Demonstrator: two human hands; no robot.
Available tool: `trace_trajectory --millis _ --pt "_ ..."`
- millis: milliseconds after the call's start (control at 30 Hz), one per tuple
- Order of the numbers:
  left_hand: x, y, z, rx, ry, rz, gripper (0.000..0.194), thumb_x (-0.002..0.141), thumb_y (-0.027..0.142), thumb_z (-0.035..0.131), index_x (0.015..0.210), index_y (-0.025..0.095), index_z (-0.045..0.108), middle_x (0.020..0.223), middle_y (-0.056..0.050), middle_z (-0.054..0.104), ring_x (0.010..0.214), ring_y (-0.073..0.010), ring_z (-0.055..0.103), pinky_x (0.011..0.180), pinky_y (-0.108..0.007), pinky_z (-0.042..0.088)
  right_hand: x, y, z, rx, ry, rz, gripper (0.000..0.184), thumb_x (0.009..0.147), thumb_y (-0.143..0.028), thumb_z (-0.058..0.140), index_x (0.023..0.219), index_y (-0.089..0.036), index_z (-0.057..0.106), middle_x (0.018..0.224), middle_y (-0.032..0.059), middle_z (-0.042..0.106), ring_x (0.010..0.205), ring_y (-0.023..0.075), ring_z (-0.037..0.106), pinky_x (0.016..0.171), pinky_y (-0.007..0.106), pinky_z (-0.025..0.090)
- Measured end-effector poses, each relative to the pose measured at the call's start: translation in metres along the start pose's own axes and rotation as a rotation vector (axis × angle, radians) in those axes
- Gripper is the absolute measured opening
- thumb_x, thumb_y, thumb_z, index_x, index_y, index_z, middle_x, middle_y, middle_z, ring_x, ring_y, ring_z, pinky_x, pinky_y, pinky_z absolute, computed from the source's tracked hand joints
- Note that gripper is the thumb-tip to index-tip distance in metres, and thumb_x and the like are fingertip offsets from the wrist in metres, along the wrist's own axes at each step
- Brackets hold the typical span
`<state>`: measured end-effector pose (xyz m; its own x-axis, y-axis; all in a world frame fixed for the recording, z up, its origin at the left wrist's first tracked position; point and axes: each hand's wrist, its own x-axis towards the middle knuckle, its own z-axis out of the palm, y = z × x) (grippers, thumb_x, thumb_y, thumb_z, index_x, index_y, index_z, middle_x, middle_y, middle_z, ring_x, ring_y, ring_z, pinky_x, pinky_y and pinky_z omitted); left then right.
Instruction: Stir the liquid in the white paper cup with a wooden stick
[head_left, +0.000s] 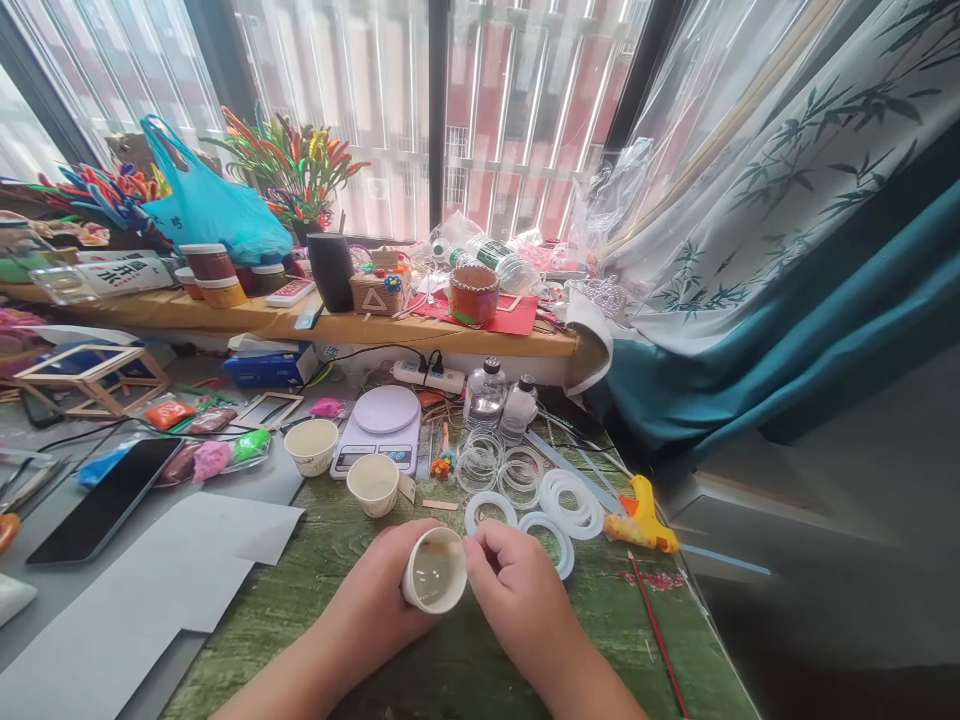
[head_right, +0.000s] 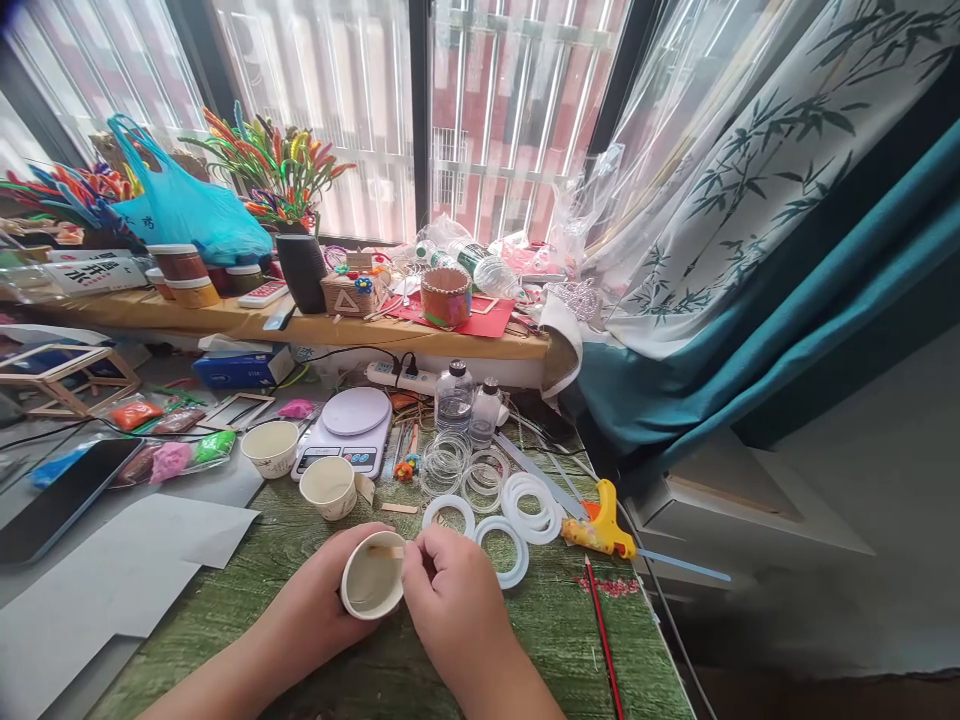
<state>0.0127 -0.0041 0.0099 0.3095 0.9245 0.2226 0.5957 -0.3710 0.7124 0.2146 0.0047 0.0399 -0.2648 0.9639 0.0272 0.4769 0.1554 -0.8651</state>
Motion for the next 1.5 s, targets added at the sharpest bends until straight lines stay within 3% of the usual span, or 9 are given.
trace_trajectory --millis 200,367,633,767,1067,1167,1300,1400,1500 --pt "-0.0014 0.0008 0.0001 -0.001 0.024 -0.017 0.032 0.079 0.021 0.071 0.111 0.025 0.07 0.116 -0.005 0.08 0.101 -0.0262 0.075 0.088 -0.035 0.058 -0.0035 -0.0033 0.0024 0.031 -0.088 -0.046 0.031 0.094 -0.028 0.052 0.065 -0.023 0.04 0.062 -0.0035 0.045 0.062 0.0146 0.041 0.059 0.031 0.026" --pt "-0.0001 0.001 -0.0005 -0.011 0.016 0.008 0.033 0.079 0.019 0.071 0.111 0.026 0.07 0.116 -0.005 0.08 0.101 -0.0262 0.075 0.087 -0.034 0.058 -0.0029 -0.0017 0.0029 -0.076 0.01 -0.007 0.033 0.097 -0.033 0.05 0.067 -0.023 0.038 0.065 -0.0026 0.046 0.063 0.0156 0.041 0.06 0.032 0.025" --pt "-0.0021 0.0006 0.0 -0.018 0.012 -0.003 0.038 0.079 0.016 0.072 0.115 0.027 0.07 0.119 -0.002 0.079 0.106 -0.0251 0.074 0.091 -0.034 0.057 -0.0042 -0.001 0.0056 -0.083 -0.004 -0.103 0.034 0.097 -0.032 0.048 0.066 -0.023 0.036 0.065 -0.0025 0.045 0.063 0.0154 0.041 0.06 0.031 0.026" --pt "-0.0029 -0.0024 0.0017 -0.028 -0.01 -0.028 0.041 0.078 0.015 0.072 0.117 0.028 0.069 0.117 -0.001 0.079 0.105 -0.0245 0.074 0.094 -0.035 0.056 -0.0042 0.0001 0.0062 -0.106 0.05 -0.07 0.034 0.097 -0.033 0.049 0.067 -0.023 0.038 0.065 -0.0023 0.046 0.063 0.0155 0.041 0.06 0.031 0.026" --pt "-0.0014 -0.001 0.0011 -0.017 -0.002 -0.017 0.031 0.081 0.022 0.072 0.111 0.027 0.07 0.117 -0.004 0.079 0.103 -0.0261 0.073 0.089 -0.035 0.057 -0.0047 -0.0011 0.0082 -0.042 -0.01 -0.048 0.032 0.093 -0.031 0.053 0.065 -0.023 0.04 0.062 -0.0024 0.047 0.061 0.015 0.042 0.059 0.031 0.026" --pt "-0.0008 -0.0004 0.0011 -0.022 -0.002 -0.011 0.032 0.081 0.022 0.071 0.112 0.027 0.07 0.115 -0.004 0.079 0.101 -0.0257 0.074 0.09 -0.036 0.058 -0.0051 -0.0015 0.0094 -0.087 0.042 -0.07 0.033 0.096 -0.034 0.051 0.066 -0.023 0.04 0.064 -0.0018 0.048 0.062 0.0156 0.042 0.06 0.032 0.026" --pt "-0.0009 -0.001 0.0013 -0.012 0.003 -0.006 0.026 0.082 0.023 0.07 0.108 0.027 0.071 0.115 -0.004 0.08 0.101 -0.0255 0.074 0.087 -0.035 0.058 -0.007 -0.0041 0.0091 -0.091 -0.037 -0.123 0.036 0.098 -0.032 0.048 0.066 -0.023 0.034 0.063 -0.0027 0.045 0.061 0.015 0.04 0.059 0.032 0.024" --pt "-0.0018 -0.0027 0.0014 -0.008 0.003 -0.005 0.032 0.081 0.022 0.072 0.113 0.027 0.071 0.119 -0.004 0.08 0.105 -0.026 0.074 0.09 -0.035 0.057 -0.0073 -0.0051 0.008 -0.117 0.013 -0.099 0.036 0.099 -0.033 0.047 0.067 -0.023 0.034 0.064 -0.0022 0.045 0.062 0.0156 0.04 0.06 0.032 0.024" --pt "-0.0024 -0.004 0.0013 0.001 -0.003 -0.005 0.037 0.081 0.022 0.074 0.118 0.027 0.07 0.121 -0.004 0.08 0.107 -0.0265 0.074 0.093 -0.036 0.058 -0.0061 -0.0042 0.0062 -0.114 -0.024 -0.08 0.036 0.099 -0.032 0.048 0.066 -0.023 0.034 0.064 -0.0022 0.045 0.062 0.0158 0.041 0.06 0.032 0.025"
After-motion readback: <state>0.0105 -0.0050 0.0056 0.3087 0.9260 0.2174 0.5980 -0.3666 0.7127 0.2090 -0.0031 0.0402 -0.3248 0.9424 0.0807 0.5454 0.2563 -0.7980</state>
